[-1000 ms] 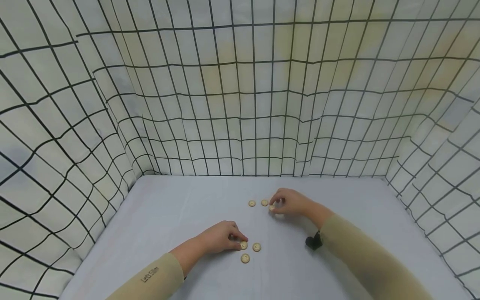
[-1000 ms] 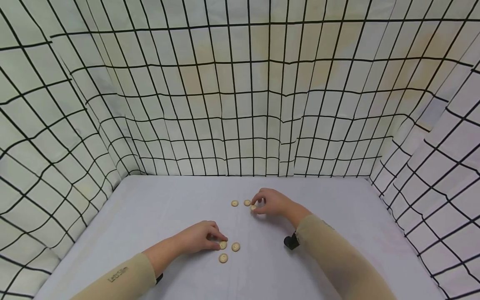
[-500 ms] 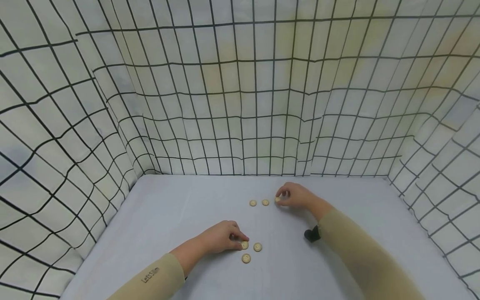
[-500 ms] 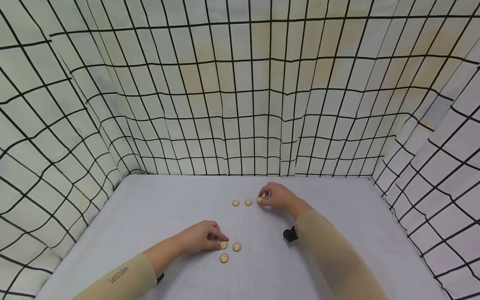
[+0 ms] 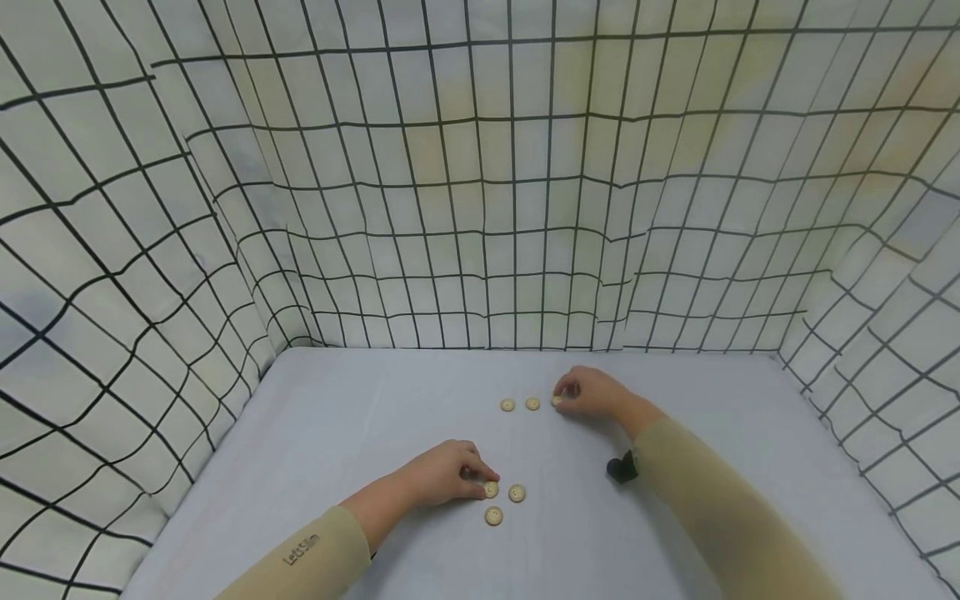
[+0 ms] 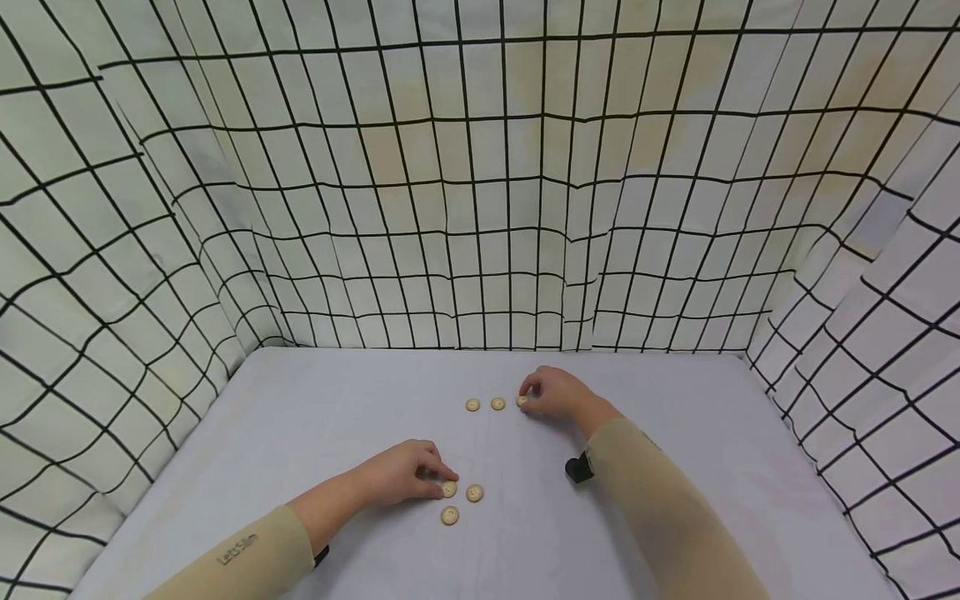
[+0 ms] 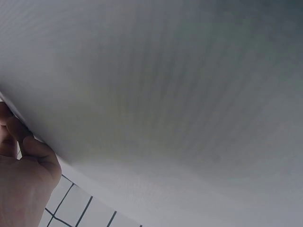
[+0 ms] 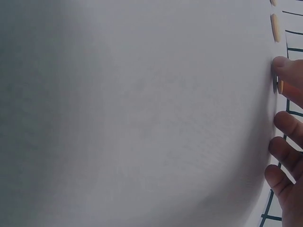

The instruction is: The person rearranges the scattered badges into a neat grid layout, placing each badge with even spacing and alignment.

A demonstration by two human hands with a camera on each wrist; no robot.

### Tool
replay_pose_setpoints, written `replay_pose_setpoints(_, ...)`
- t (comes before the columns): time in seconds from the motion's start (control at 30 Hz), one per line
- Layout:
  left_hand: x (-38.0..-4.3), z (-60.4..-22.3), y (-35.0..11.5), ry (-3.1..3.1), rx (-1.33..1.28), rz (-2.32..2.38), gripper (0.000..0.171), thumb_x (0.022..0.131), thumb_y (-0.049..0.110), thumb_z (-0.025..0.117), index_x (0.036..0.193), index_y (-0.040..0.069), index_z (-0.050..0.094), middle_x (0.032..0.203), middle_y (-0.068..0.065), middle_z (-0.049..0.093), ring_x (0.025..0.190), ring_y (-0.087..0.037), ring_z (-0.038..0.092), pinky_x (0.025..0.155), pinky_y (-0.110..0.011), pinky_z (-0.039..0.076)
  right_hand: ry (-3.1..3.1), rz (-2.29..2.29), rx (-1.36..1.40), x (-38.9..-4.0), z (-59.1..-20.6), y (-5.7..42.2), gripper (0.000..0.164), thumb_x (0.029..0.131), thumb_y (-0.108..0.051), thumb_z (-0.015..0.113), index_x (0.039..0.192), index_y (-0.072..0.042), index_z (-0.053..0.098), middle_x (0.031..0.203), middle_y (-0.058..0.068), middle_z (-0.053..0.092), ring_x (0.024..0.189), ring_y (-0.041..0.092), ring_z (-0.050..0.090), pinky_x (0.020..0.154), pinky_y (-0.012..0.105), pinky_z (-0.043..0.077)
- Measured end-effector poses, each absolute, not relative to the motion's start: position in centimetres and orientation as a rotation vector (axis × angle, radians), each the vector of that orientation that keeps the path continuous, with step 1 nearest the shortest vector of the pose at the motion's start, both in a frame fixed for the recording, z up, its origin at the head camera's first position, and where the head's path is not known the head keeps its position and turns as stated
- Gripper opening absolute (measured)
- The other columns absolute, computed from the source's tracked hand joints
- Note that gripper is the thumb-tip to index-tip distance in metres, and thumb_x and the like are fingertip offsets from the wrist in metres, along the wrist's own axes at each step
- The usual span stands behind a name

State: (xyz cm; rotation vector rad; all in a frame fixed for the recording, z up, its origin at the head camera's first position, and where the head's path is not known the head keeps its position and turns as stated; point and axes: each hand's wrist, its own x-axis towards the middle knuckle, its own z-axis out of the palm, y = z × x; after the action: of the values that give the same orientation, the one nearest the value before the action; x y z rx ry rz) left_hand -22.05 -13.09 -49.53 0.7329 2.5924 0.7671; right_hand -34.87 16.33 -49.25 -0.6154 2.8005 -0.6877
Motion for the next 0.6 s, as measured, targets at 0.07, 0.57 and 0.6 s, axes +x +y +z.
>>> replay_pose_setpoints(0.07,-22.01,-49.38,-13.06,2.593,0.729,0.762,0.025,0.078,0.032,0.073,0.103,0.035,0.071,0.088,0.019,0.055,0.081,-0.003,0.049,0.073,-0.021,0.042,2.8,-0.679,-0.619,-34.91,-49.27,16.34,0.017,0.077,-0.036,0.072,0.092,-0.029,0.067,0.092,-0.009,0.056,0.088,0.013,0.049,0.084,0.035,0.04)
replay_pose_setpoints(0.57,-21.99,-49.28,-13.05,2.599,0.746,0.746,0.028,0.078,0.033,0.073,0.105,0.034,0.07,0.089,0.018,0.055,0.082,-0.004,0.048,0.074,-0.023,0.041,2.809,-0.642,-0.63,-34.99,-49.48,16.51,0.018,0.074,-0.04,0.074,0.09,-0.035,0.068,0.088,-0.01,0.055,0.087,0.012,0.049,0.082,0.034,0.04)
replay_pose_setpoints(0.6,-21.98,-49.28,-13.07,2.597,0.747,0.753,0.028,0.077,0.033,0.073,0.105,0.033,0.07,0.089,0.018,0.055,0.083,-0.004,0.048,0.075,-0.023,0.041,2.807,-0.643,-0.626,-35.01,-49.51,16.51,0.019,0.074,-0.04,0.074,0.091,-0.034,0.068,0.088,-0.009,0.055,0.087,0.012,0.049,0.082,0.034,0.04)
